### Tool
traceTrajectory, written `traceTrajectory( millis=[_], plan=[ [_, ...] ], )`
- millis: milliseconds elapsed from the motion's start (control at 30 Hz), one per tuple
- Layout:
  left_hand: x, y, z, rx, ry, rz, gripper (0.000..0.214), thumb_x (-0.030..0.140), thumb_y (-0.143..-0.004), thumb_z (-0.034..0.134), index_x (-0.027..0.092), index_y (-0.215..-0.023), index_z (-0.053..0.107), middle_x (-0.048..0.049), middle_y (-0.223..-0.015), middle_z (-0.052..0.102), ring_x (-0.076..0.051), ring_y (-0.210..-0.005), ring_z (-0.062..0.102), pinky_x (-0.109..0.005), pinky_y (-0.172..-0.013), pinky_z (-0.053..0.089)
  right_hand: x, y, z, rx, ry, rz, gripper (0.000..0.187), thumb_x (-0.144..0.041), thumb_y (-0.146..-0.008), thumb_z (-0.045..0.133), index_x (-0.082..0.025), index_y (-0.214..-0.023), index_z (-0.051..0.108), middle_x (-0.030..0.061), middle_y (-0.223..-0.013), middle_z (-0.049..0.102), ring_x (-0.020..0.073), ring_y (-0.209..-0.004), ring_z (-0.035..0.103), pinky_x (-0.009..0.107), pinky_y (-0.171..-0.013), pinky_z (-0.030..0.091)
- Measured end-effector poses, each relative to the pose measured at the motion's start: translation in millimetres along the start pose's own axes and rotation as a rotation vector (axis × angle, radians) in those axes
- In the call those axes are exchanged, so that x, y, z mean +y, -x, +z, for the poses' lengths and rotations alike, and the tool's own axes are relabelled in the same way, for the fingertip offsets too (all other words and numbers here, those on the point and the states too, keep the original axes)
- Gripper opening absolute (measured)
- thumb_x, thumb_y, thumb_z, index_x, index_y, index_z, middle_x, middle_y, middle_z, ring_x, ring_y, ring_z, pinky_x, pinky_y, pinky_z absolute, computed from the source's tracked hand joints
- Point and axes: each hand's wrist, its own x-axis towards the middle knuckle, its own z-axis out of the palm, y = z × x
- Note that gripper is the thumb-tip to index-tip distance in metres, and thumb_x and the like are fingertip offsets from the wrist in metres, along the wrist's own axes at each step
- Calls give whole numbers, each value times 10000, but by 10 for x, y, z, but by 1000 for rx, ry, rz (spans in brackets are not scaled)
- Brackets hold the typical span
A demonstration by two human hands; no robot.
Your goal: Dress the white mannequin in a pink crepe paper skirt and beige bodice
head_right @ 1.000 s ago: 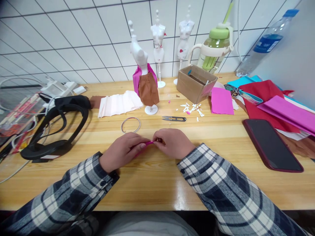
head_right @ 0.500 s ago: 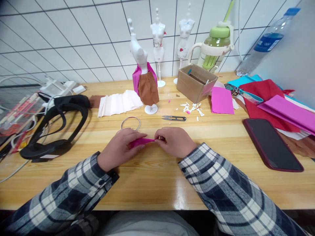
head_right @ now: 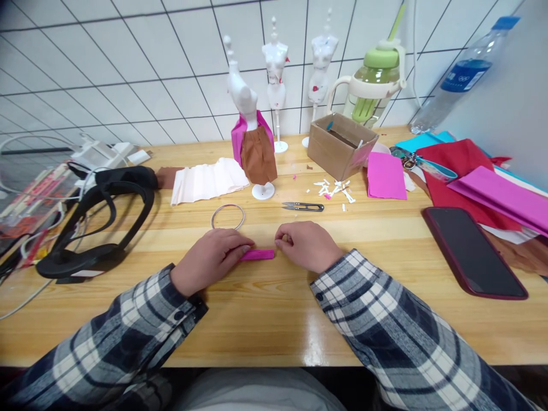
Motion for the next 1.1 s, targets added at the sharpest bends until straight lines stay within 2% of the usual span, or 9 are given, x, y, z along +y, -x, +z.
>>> traceTrajectory(
  millis=[100, 233, 400, 567, 733, 867, 933, 1000, 1100],
  plan=[
    [-45, 27, -73, 105, 43, -51, 290, 352, -964, 453, 214, -1077, 682, -50, -1033, 709, -179, -932, 655, -294, -793, 497, 16, -4, -18, 40, 11, 12, 142, -254, -852, 561, -233, -850, 701, -24, -664, 654, 128, -599, 551, 246, -547, 318],
    [-250, 54, -197, 237, -50, -109, 269, 330, -923, 501, 201, -1072, 685, -60, -1005, 707, -208, -933, 642, -347, -846, 498, 32, -6, -38, 55, 30, -16, 156, -251, -864, 548, -225, -855, 702, -11, -706, 676, 135, -645, 577, 250, -570, 328],
    [-447, 53, -254, 106, -261, -136, 296, 174, -813, 527, 184, -1064, 682, -91, -1073, 664, -268, -1019, 592, -431, -928, 468, 33, -8, -20, 95, 10, -15, 197, -237, -857, 558, -241, -1004, 689, -25, -699, 668, 135, -638, 578, 250, -581, 346],
    [-463, 40, -230, 74, -309, -148, 143, 248, -880, 508, 180, -879, 634, -85, -912, 652, -258, -901, 593, -423, -847, 473, 38, -8, 8, 138, 5, -27, 205, -240, -864, 556, -244, -1018, 691, -19, -730, 682, 138, -646, 577, 259, -595, 367],
    [-378, 53, -233, 310, -84, -238, 147, 280, -959, 421, 180, -935, 526, -60, -847, 638, -222, -809, 602, -365, -747, 474, 35, -14, -9, 264, -25, -85, 166, -220, -873, 560, -218, -973, 693, 3, -813, 709, 137, -663, 576, 270, -632, 407],
    [-101, 113, -207, 472, 52, -33, 92, 230, -950, 448, 197, -913, 525, -37, -855, 624, -199, -866, 593, -356, -831, 460, -66, 57, 9, 385, -157, -256, 163, -245, -875, 593, -207, -1027, 637, 13, -832, 686, 118, -609, 546, 262, -604, 445],
    [42, 138, -159, 448, 85, 92, 58, 187, -932, 470, 197, -929, 528, -35, -860, 630, -194, -874, 587, -368, -876, 451, -156, 115, 55, 391, -308, -318, 262, -248, -866, 616, -220, -1122, 564, 20, -911, 695, 109, -604, 557, 247, -573, 473],
    [141, 153, -103, 382, 140, 155, 61, 171, -924, 484, 197, -954, 531, -30, -861, 642, -178, -824, 589, -336, -812, 467, -246, 166, 108, 396, -448, -386, 404, -203, -863, 612, -237, -1238, 466, 45, -1060, 690, 122, -718, 626, 239, -597, 517],
    [199, 162, -52, 311, 236, 198, 75, 181, -923, 487, 196, -982, 529, -36, -879, 662, -168, -806, 607, -306, -756, 484, -333, 208, 138, 383, -428, -473, 498, -137, -866, 569, -260, -1330, 438, 60, -1197, 660, 164, -961, 648, 275, -723, 557]
  ],
)
